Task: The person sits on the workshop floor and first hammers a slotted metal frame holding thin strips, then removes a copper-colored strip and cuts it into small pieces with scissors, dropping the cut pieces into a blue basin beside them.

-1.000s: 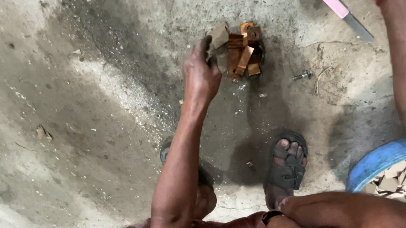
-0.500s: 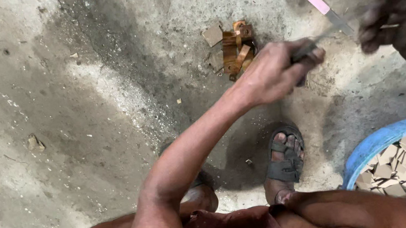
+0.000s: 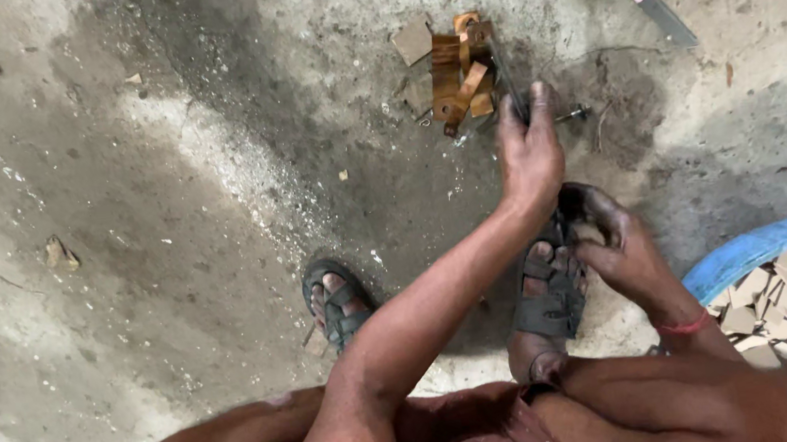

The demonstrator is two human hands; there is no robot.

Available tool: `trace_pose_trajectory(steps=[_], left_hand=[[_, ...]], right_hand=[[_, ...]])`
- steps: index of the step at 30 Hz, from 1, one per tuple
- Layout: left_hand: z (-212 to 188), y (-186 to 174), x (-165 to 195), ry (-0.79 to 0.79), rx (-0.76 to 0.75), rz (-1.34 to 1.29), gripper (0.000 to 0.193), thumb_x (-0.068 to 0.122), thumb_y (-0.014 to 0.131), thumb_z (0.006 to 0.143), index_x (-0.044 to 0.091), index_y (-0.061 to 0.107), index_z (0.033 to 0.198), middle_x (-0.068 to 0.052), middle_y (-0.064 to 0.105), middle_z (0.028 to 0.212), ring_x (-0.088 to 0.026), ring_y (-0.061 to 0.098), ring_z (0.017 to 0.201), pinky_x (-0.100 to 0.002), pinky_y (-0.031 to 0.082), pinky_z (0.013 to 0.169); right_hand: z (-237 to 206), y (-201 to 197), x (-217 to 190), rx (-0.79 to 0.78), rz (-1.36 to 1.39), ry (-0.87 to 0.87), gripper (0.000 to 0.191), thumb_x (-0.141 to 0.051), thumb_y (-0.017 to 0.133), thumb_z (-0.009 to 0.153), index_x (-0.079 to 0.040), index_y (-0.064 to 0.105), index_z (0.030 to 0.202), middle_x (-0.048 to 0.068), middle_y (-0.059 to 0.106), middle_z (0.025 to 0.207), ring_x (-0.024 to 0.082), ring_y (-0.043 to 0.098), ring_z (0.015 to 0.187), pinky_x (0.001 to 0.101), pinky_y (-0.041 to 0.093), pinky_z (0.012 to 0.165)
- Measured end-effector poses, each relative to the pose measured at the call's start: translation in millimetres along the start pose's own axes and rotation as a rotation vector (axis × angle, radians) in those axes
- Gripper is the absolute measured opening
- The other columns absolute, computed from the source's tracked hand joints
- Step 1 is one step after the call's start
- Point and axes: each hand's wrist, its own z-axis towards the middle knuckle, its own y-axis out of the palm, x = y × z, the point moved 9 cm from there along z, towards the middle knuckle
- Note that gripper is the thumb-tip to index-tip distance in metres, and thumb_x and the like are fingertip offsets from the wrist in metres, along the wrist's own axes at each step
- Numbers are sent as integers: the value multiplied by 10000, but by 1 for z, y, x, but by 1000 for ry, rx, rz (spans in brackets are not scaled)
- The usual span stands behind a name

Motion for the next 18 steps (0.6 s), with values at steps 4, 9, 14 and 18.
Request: trace_pose_trajectory(steps=[4, 9, 14, 18], left_hand=[[-3, 23, 46, 412, -449, 476, 526, 446, 524, 1128, -49, 579, 1295, -171, 686, 1055, -172, 599, 954, -398, 499, 787], [53, -68, 91, 325, -17, 949, 437, 473, 438, 1061, 94, 638, 1146, -79, 686, 958, -191, 677, 766, -336, 603, 645], [43, -67, 86, 623, -12, 1359, 329, 197, 672, 803, 41, 616, 1087, -169, 658, 991, -347, 667, 900, -457, 580, 702], [46, -66, 70, 601, 61, 1440, 273, 29, 717, 870, 44, 607, 1120, -182, 663, 1056, -404, 659, 1046, -508, 577, 803]], right_hand=[[2, 13, 3, -129, 92, 90, 353, -139, 772, 828, 2, 656, 1131, 66, 683, 1010, 146, 629, 951, 333, 524, 835], [-12, 17, 4, -188, 684, 167, 485, -397, 868, 812, -24, 613, 987, 49, 586, 737, 181, 586, 605, 332, 466, 589], [-8, 21, -19, -262, 1070, 31, 669, -665, 793, 855, -48, 555, 954, 29, 543, 726, 167, 537, 602, 314, 462, 660], [-9, 35, -18, -349, 995, 55, 746, -756, 726, 803, -50, 558, 978, 50, 564, 800, 176, 568, 718, 303, 480, 654]])
